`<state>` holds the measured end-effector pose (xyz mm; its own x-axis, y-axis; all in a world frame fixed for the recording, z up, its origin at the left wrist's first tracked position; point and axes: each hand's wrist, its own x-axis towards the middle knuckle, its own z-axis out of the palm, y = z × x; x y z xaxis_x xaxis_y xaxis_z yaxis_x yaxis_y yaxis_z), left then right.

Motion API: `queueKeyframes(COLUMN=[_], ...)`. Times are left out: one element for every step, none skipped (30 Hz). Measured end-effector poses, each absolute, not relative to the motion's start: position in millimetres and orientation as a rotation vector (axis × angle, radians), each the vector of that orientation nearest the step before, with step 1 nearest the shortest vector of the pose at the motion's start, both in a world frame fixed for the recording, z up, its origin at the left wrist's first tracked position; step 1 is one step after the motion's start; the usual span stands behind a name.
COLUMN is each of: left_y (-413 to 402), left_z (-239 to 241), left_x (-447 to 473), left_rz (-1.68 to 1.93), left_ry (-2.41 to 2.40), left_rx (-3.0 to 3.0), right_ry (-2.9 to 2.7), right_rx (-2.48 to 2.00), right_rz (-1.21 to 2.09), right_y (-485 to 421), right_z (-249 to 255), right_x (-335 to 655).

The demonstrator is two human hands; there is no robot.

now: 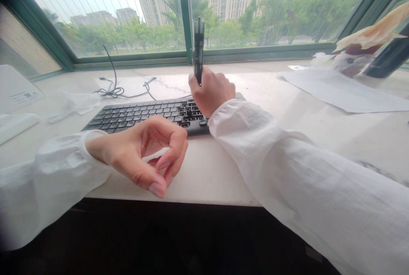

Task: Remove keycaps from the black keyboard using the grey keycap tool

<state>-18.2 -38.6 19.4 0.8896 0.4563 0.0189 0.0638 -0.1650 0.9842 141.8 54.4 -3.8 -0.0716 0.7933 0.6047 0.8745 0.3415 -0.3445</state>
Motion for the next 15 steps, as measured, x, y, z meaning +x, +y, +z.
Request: queueKeyframes(left_y=[-38.5, -38.5, -38.5, -38.5, -38.5, -38.6, -38.7, -38.8, -38.9, -39.0, -39.1, -39.1, -39.2, -39.2, -39.1], left_z=[19.3, 19.2, 19.2, 19.1, 19.1, 19.1, 19.1, 19.1, 19.1, 19.1, 19.0, 19.0, 19.0, 18.9, 18.9], left_x=[-18.2, -18.2, -18.1, -18.1, -18.0, -17.9, -17.8, -17.6, -17.6, -17.5, -17.5, -17.5, -17.6, -17.7, -17.8], left_rz=[0.364, 0.366, 0.367, 0.369, 0.37, 0.371, 0.373, 0.375, 0.378, 0.38, 0.379, 0.378, 0.376, 0.375, 0.375], left_ry=[0.4, 0.398, 0.394, 0.389, 0.384, 0.38, 0.378, 0.379, 0.38, 0.381, 0.381, 0.38, 0.378, 0.375, 0.375], left_rx=[1.719, 1.723, 1.726, 1.728, 1.729, 1.731, 1.731, 1.732, 1.733, 1.734, 1.735, 1.736, 1.736, 1.737, 1.736], right_ry=[-1.871, -1.872, -1.871, -1.872, -1.872, -1.873, -1.875, -1.876, -1.878, -1.881, -1.884, -1.886, -1.886, -1.885, -1.883], right_rx=[-1.467, -1.473, -1.481, -1.487, -1.487, -1.481, -1.471, -1.46, -1.452, -1.45, -1.453, -1.461, -1.469, -1.477, -1.484], right_rz=[-0.14, -0.139, -0.137, -0.137, -0.138, -0.141, -0.146, -0.151, -0.156, -0.16, -0.162, -0.161, -0.159, -0.156, -0.152], right_y=[54.4, 54.3, 54.2, 54.1, 54.2, 54.3, 54.5, 54.7, 54.9, 55.0, 55.1, 55.0, 54.9, 54.7, 54.5], right_z=[-3.7, -3.6, -3.5, -3.4, -3.5, -3.8, -4.1, -4.4, -4.7, -5.0, -5.1, -5.0, -4.9, -4.6, -4.3], right_x=[141.8, 141.8, 141.7, 141.7, 141.7, 141.8, 141.9, 142.0, 142.2, 142.3, 142.3, 142.3, 142.2, 142.1, 142.0])
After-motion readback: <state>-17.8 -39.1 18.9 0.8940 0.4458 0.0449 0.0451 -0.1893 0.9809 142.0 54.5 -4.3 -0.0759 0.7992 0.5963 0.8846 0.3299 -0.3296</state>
